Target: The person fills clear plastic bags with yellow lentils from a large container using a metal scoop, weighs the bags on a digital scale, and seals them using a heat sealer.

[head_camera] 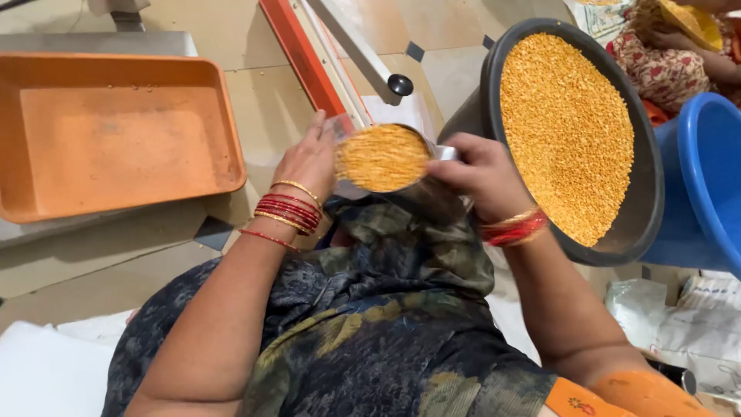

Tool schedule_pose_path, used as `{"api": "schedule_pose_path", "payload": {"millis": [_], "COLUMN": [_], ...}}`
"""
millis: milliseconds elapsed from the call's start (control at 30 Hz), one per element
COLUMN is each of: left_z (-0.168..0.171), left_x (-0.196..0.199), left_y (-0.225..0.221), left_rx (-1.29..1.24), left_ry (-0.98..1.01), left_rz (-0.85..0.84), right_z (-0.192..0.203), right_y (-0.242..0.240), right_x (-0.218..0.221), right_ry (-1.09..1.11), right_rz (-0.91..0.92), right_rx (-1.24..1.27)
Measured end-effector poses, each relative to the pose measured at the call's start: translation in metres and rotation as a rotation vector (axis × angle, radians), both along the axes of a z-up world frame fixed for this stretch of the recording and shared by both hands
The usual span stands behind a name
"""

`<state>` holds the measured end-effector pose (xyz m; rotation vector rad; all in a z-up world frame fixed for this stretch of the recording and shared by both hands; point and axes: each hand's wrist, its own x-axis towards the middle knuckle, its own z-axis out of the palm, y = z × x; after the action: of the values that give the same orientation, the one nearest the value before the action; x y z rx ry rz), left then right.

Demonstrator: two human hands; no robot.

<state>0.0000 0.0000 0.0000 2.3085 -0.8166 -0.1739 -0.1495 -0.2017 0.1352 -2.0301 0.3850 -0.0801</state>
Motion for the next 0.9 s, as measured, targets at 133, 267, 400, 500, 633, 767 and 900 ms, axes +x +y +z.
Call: {"api": "schedule_pose_path", "payload": {"millis": [133, 267, 400, 500, 633, 767, 900], "left_z": [0.003, -0.03, -0.036, -0.038, 0.01, 0.02, 0.049], "left_x": [-0.002, 0.009, 0.019, 0.023, 0.013, 0.008, -0.01], "left_y": [-0.004, -0.017, -0.013, -0.007, 0.005, 0.005, 0.01], "left_rx": [-0.027, -0.254, -0.369, -0.355, -0.428, -0.613, -0.828], "left_ry": [0.142, 0.028, 0.097, 0.057, 0.333, 0.497, 0.639], "left_rz": [-0.079, -0.057, 0.007, 0.064, 0.095, 0.133, 0.138], "right_z": [-0.002, -0.009, 0.002, 0.017, 0.064, 0.062, -0.019], "right_y": [0.061, 0.081, 0.084, 0.047, -0.038, -0.181, -0.33], "right_x": [0.039, 0.061, 0.069, 0.067, 0.021, -0.051, -0.107], "right_ry": [-0.065, -0.288, -0.341, -0.317, -0.169, -0.329, -0.095], "right_rz": [0.22, 0.545, 0.59, 0.512, 0.179, -0.262, -0.501], "right_rx": [-0.636, -1.169, -1.287, -1.181, -0.426, -0.448, -1.473]}}
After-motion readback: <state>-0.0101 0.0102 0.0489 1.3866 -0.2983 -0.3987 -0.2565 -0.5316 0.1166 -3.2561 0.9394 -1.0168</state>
